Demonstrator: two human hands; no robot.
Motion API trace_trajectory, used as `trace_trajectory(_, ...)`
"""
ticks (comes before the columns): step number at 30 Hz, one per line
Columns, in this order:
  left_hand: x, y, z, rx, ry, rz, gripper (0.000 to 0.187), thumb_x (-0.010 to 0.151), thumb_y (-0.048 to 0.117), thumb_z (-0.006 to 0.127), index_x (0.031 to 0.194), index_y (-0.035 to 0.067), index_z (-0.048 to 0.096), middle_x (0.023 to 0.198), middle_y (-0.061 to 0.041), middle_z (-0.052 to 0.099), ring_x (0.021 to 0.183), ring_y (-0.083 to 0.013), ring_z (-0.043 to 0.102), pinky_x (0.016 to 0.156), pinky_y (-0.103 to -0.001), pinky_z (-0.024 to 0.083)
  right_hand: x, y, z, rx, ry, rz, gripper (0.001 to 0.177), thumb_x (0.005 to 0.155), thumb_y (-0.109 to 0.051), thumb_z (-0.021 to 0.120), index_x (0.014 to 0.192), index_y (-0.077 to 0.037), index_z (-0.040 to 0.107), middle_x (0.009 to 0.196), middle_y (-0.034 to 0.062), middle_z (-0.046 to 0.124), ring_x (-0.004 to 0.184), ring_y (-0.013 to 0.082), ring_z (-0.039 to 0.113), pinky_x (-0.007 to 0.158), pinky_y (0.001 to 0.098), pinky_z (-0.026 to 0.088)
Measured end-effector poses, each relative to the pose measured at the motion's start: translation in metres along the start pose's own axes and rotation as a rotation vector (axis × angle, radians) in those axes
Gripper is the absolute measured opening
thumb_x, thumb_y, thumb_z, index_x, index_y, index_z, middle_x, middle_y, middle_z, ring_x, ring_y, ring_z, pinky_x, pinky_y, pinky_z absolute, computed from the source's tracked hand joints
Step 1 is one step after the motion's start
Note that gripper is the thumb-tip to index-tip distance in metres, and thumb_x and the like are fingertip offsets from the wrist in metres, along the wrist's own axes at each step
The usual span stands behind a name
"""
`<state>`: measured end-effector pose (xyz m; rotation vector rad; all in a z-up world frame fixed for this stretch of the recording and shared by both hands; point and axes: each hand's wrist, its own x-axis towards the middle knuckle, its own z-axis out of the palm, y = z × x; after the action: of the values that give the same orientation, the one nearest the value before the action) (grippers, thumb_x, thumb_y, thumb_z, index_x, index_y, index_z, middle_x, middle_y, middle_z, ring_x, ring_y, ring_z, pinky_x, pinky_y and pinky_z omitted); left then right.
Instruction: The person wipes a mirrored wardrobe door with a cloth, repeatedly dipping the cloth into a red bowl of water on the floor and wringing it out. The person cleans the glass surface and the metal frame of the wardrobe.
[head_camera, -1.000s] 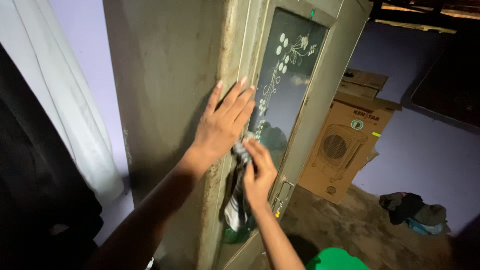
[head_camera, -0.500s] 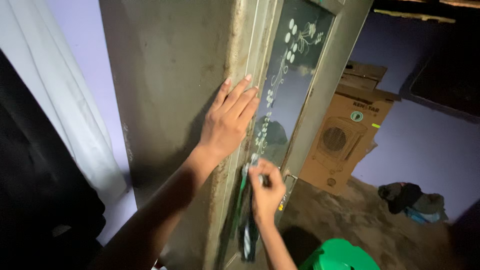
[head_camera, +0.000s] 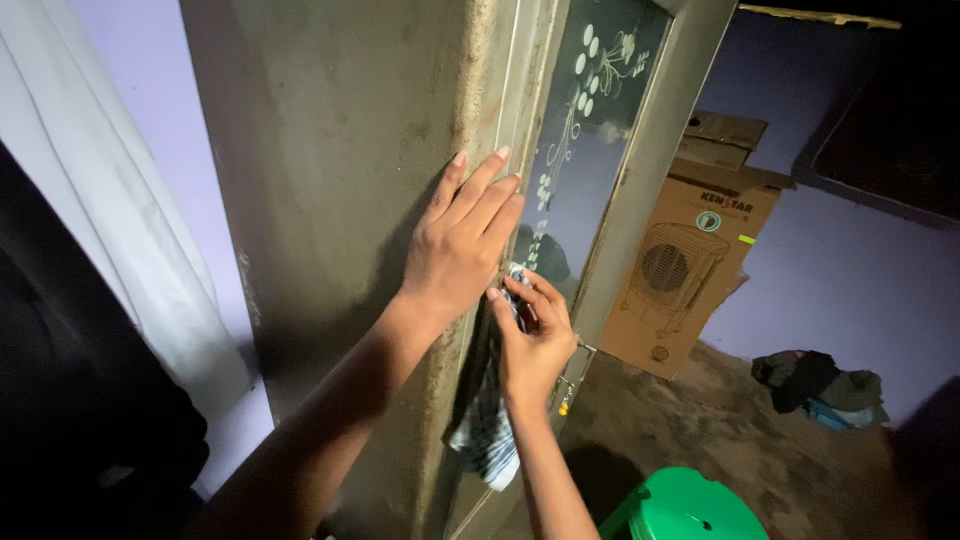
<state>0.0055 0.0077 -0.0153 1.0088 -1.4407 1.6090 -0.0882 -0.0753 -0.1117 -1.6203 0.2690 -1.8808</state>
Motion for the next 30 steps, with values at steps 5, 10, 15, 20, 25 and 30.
trace_trajectory(5,-0.003,0.003,0.001,-0.009,0.015,-0.014,0.021,0.096,0.005,0.061,0.115,0.000,0.069,0.128,-0.010,0.066,0.143,-0.0279,0.050,0.125,-0.052,0.031,0.000,0.000,0.004,-0.033,0.061,-0.100,0.013,0.089,-0.009,0.079,0.101,-0.004,0.080,0.118,0.0075,0.072,0.094,0.0099,0.067,0.080,0.0245,0.057)
trace_trajectory(10,-0.004,0.002,0.001,-0.012,0.011,-0.017,0.021,0.096,0.005,0.062,0.115,0.000,0.069,0.127,-0.010,0.066,0.142,-0.0275,0.051,0.126,-0.052,0.032,0.000,-0.007,0.005,-0.161,0.074,-0.103,0.013,0.090,-0.011,0.075,0.095,0.000,0.077,0.109,0.0089,0.073,0.078,0.0128,0.062,0.064,0.0281,0.051)
trace_trajectory(15,-0.005,0.002,0.003,-0.005,0.006,-0.011,0.021,0.097,0.005,0.063,0.117,0.000,0.069,0.128,-0.010,0.066,0.143,-0.0272,0.049,0.126,-0.052,0.030,0.003,-0.004,0.004,-0.287,-0.009,-0.316,0.015,0.098,-0.011,0.069,0.096,0.004,0.066,0.107,0.0134,0.065,0.080,0.0185,0.060,0.070,0.0301,0.052)
trace_trajectory(20,-0.005,0.002,0.001,-0.008,0.005,-0.018,0.023,0.096,0.003,0.062,0.117,-0.001,0.068,0.128,-0.010,0.066,0.143,-0.0269,0.049,0.127,-0.051,0.031,0.007,0.018,0.009,-0.187,0.009,-0.258,0.012,0.099,-0.009,0.067,0.096,0.003,0.065,0.108,0.0118,0.066,0.088,0.0176,0.061,0.073,0.0291,0.051)
trace_trajectory(25,-0.004,0.003,0.000,-0.013,0.015,-0.023,0.020,0.096,0.003,0.062,0.115,0.001,0.068,0.127,-0.009,0.066,0.142,-0.0261,0.050,0.127,-0.051,0.032,0.011,0.031,0.004,0.173,0.016,0.073,0.012,0.095,-0.011,0.072,0.101,-0.001,0.073,0.106,0.0045,0.070,0.081,0.0094,0.055,0.070,0.0224,0.046)
trace_trajectory(30,-0.005,0.001,0.001,-0.013,0.005,-0.013,0.021,0.096,0.004,0.062,0.116,0.000,0.068,0.127,-0.009,0.066,0.142,-0.0263,0.051,0.126,-0.051,0.031,0.000,0.007,-0.001,-0.121,0.042,-0.160,0.011,0.089,-0.006,0.077,0.100,-0.002,0.078,0.102,0.0058,0.070,0.079,0.0117,0.056,0.068,0.0236,0.046)
